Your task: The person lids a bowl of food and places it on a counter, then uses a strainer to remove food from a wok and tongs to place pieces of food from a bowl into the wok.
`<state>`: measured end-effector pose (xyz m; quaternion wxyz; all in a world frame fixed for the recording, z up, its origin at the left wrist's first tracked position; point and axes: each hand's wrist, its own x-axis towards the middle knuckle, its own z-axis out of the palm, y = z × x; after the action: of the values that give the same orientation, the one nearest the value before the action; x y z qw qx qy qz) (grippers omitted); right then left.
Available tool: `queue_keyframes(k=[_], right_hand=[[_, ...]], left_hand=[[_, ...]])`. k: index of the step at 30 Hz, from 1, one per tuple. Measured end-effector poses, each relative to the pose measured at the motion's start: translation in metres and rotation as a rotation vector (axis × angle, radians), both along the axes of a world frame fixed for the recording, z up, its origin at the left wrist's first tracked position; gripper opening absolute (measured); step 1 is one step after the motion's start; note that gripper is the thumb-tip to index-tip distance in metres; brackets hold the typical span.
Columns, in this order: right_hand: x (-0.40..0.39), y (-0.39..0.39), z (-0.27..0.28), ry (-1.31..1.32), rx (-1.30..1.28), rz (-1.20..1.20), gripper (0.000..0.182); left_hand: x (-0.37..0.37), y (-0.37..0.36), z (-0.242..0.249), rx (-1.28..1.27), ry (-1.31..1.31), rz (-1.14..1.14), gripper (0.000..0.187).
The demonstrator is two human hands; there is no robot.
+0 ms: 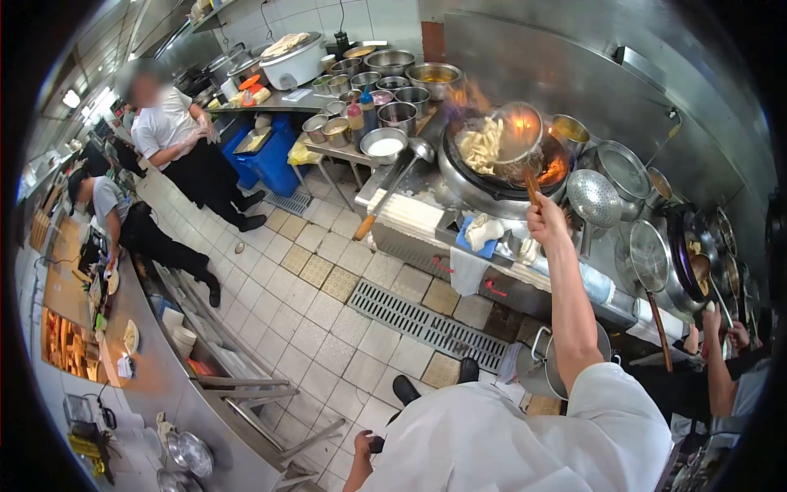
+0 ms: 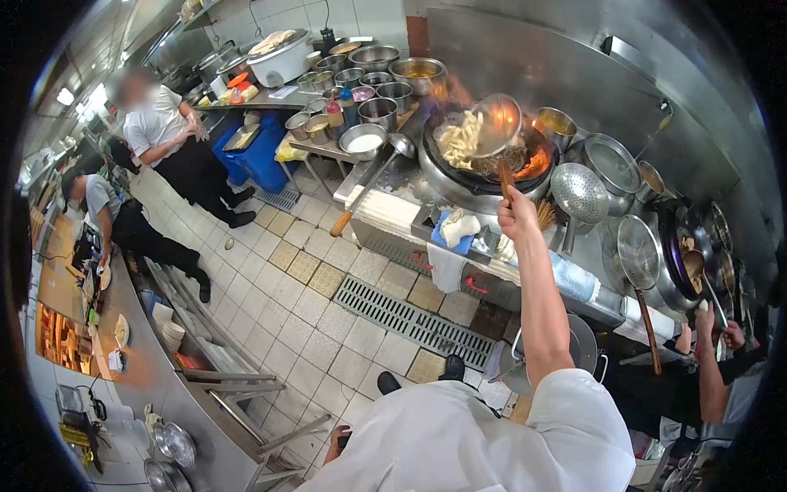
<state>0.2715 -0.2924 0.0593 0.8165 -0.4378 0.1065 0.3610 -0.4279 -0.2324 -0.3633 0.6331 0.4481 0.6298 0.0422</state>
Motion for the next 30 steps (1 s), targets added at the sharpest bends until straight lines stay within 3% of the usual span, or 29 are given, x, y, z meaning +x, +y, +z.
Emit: queue_keyframes(k=[3, 6, 7, 12, 14, 15, 17, 21, 24, 28, 30], right_hand=[[-0.01, 0.005, 0.015, -0.2, -0.125, -0.044, 0.013], [-0.01, 0.001, 0.012, -0.344, -0.239, -0.061, 0.009], [-0.009, -0.001, 0.009, -0.415, -0.329, -0.083, 0.013], [-0.016, -0.015, 0.009, -0.721, -0.614, -0.104, 0.033], [0.001, -0.023, -0.03, -1.169, -0.754, -0.25, 0.04], [-0.012, -0.027, -0.026, -1.256, -0.869, -0.23, 0.041], [-0.017, -0.021, -0.028, -1.178, -0.854, -0.14, 0.038], [0.02, -0.009, -0.053, -1.108, -0.88, -0.028, 0.033], [0.019, -0.008, -0.021, -1.095, -0.924, 0.015, 0.034], [-0.019, -0.024, -0.011, -1.403, -0.922, -0.18, 0.035], [-0.019, -0.032, -0.022, -1.222, -0.908, 0.038, 0.035]], left_hand=[[0.018, 0.011, 0.049, 0.119, 0.208, -0.228, 0.039], [0.026, 0.017, 0.069, 0.034, 0.084, -0.154, 0.042], [0.03, 0.02, 0.073, 0.123, 0.206, -0.285, 0.041], [0.045, 0.023, 0.094, 0.119, 0.252, -0.269, 0.041], [0.046, 0.024, 0.098, 0.138, 0.277, -0.292, 0.04], [0.049, 0.023, 0.103, 0.11, 0.249, -0.266, 0.043], [0.066, 0.023, 0.129, 0.065, 0.232, -0.214, 0.045], [0.063, 0.022, 0.127, 0.131, 0.195, -0.274, 0.043], [0.065, 0.025, 0.128, 0.067, 0.234, -0.278, 0.042], [0.059, 0.023, 0.128, 0.019, 0.25, -0.246, 0.041], [0.05, 0.016, 0.121, 0.003, 0.266, -0.213, 0.042]])
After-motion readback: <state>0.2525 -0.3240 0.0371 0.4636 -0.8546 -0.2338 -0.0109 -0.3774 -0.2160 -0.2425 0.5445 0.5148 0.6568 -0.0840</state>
